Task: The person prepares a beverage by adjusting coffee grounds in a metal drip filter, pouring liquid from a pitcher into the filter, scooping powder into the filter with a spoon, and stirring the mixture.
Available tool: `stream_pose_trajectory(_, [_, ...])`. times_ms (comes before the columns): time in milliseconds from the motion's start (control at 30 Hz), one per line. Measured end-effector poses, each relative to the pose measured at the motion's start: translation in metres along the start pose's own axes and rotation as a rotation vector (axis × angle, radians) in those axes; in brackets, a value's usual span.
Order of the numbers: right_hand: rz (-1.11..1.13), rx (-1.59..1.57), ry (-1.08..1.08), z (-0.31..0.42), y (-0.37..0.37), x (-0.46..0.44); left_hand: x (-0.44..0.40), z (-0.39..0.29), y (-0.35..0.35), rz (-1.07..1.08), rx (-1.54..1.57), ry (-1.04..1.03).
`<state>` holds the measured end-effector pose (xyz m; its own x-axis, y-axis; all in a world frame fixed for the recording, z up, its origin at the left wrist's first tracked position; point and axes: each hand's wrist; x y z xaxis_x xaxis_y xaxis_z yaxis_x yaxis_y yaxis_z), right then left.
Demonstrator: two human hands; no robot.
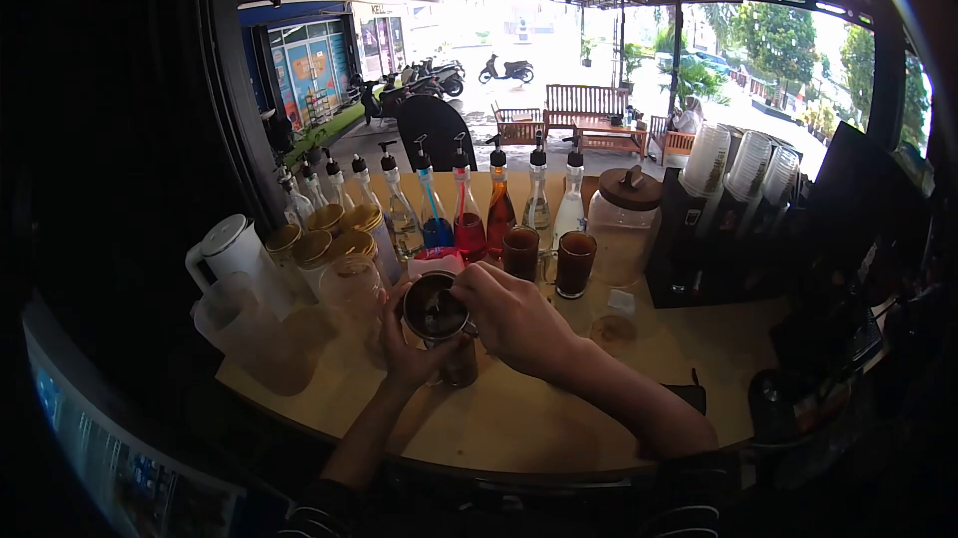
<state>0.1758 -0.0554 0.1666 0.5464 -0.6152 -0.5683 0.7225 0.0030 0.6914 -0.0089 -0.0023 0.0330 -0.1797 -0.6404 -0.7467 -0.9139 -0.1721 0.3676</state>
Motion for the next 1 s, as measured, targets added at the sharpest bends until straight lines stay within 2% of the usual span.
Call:
stream_pose_trajectory(133, [0.075, 0.11, 0.157, -0.015, -0.015, 0.004, -0.003, -0.003, -0.004, 0.041, 0.185, 0.026])
stream_pose_trajectory(267, [0.149, -0.089, 0.157, -0.021, -0.023, 0.005, -0.008, -0.007, 0.002, 0.093, 0.38, 0.048])
stream_pose_trajectory(333, [0.176, -0.145, 0.156, -0.022, -0.023, 0.005, -0.011, -0.009, 0.007, 0.14, 0.347, 0.042])
stream_pose_trajectory(400, [0.111, -0.351, -0.035, -0.022, -0.023, 0.005, -0.013, -0.012, 0.011, 0.187, 0.312, 0.038])
stream_pose_trajectory(500, [0.005, -0.491, -0.024, -0.028, -0.035, 0.006, -0.014, -0.014, 0.013, 0.252, 0.305, 0.046])
stream_pose_trajectory(533, [0.007, -0.492, -0.02, -0.026, -0.032, 0.006, -0.014, -0.013, 0.014, 0.256, 0.322, 0.044])
stream_pose_trajectory(600, [0.023, -0.268, -0.055, -0.017, -0.025, 0.009, -0.015, -0.013, 0.014, 0.259, 0.337, 0.043])
stream_pose_trajectory(700, [-0.013, -0.206, 0.0, -0.019, -0.032, 0.014, -0.017, -0.015, 0.014, 0.201, 0.403, 0.049])
stream_pose_trajectory(833, [0.091, -0.288, -0.13, -0.02, -0.036, 0.015, -0.016, -0.008, 0.012, 0.212, 0.403, 0.063])
stream_pose_trajectory(900, [-0.125, -0.184, -0.036, -0.021, -0.037, 0.013, -0.014, -0.008, 0.011, 0.243, 0.381, 0.071])
stream_pose_trajectory(1000, [-0.02, -0.313, -0.112, -0.023, -0.039, 0.014, -0.017, -0.014, 0.012, 0.214, 0.4, 0.075])
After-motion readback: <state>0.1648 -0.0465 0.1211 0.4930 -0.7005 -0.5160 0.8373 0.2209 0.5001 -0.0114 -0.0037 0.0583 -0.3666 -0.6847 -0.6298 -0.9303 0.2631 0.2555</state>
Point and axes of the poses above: each hand's wrist, its own x-axis away from the middle knuckle, its own y-axis out of the back of the hand, z = x × y, and after that the axes turned 12 degrees about z, right-handed
